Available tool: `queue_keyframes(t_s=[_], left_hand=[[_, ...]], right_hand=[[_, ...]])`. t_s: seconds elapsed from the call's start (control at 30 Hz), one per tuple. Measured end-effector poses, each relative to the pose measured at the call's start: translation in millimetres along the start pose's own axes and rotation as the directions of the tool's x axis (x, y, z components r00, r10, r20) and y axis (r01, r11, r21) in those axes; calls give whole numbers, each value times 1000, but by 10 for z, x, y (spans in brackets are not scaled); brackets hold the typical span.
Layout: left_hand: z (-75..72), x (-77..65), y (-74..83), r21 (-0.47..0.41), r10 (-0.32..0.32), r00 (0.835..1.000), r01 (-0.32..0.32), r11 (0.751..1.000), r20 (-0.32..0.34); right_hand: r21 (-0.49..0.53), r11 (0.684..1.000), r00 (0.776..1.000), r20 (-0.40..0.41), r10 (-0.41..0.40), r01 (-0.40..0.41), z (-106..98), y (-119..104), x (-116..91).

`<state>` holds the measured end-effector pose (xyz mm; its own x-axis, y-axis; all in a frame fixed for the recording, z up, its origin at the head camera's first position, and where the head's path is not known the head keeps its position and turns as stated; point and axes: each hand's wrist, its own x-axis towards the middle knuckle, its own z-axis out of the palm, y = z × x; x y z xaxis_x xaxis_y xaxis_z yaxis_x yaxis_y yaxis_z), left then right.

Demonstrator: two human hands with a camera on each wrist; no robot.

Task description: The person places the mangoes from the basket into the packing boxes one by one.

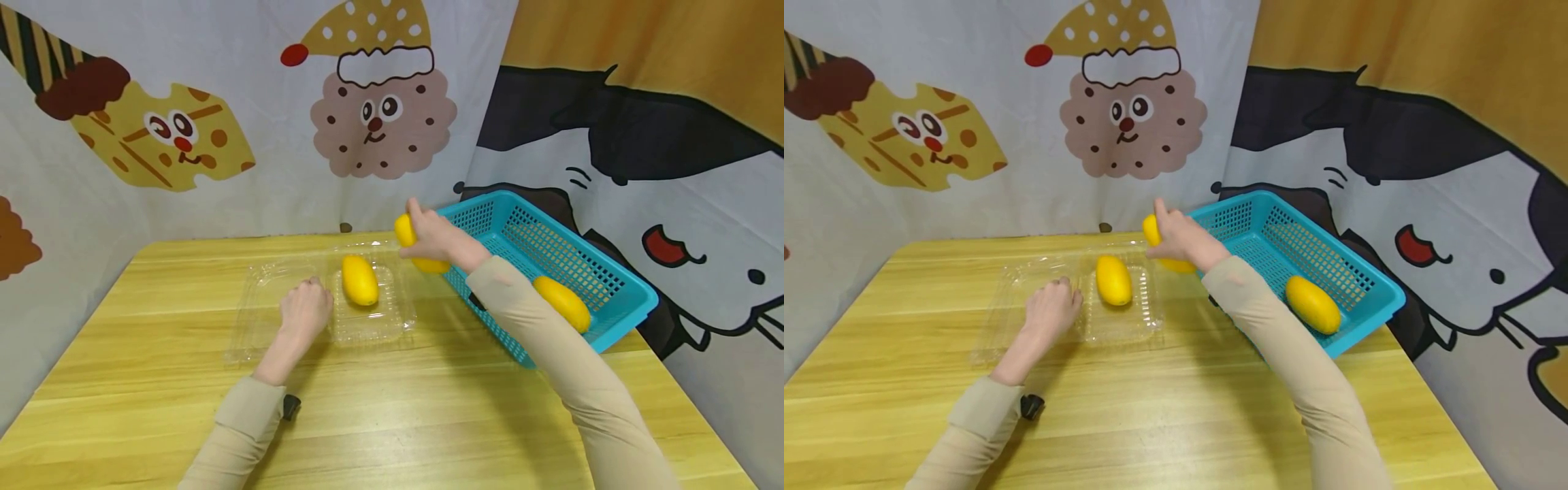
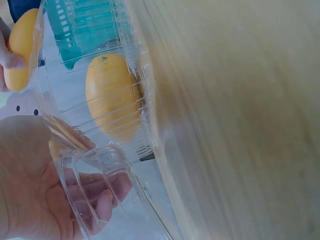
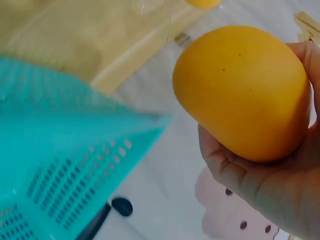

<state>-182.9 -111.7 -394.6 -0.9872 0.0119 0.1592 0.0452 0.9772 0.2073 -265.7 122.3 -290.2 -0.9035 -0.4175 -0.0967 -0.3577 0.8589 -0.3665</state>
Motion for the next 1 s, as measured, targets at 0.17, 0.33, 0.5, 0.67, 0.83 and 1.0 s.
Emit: queue_keyframes(t_s=[0.17,0.33,0.5,0.67,0.83,1.0], left_hand=[[-8,9,5,9,-10,1000,10,1000,18],[-12,14,12,19,-21,999,21,1000,41],[-18,13,20,18,-26,998,25,1000,50],[-20,16,23,16,-29,998,28,999,58],[-16,19,21,17,-31,998,30,999,63],[-14,19,22,12,-31,997,30,999,65]], right_hand=[[109,994,999,-25,-23,25,194,-75,57],[204,978,997,-70,-24,38,389,-122,111],[219,975,991,-136,-4,34,532,-138,178],[276,961,991,-133,26,12,652,-152,207],[269,963,992,-116,38,-6,782,-163,218],[246,969,992,-109,60,-31,872,-157,234]])
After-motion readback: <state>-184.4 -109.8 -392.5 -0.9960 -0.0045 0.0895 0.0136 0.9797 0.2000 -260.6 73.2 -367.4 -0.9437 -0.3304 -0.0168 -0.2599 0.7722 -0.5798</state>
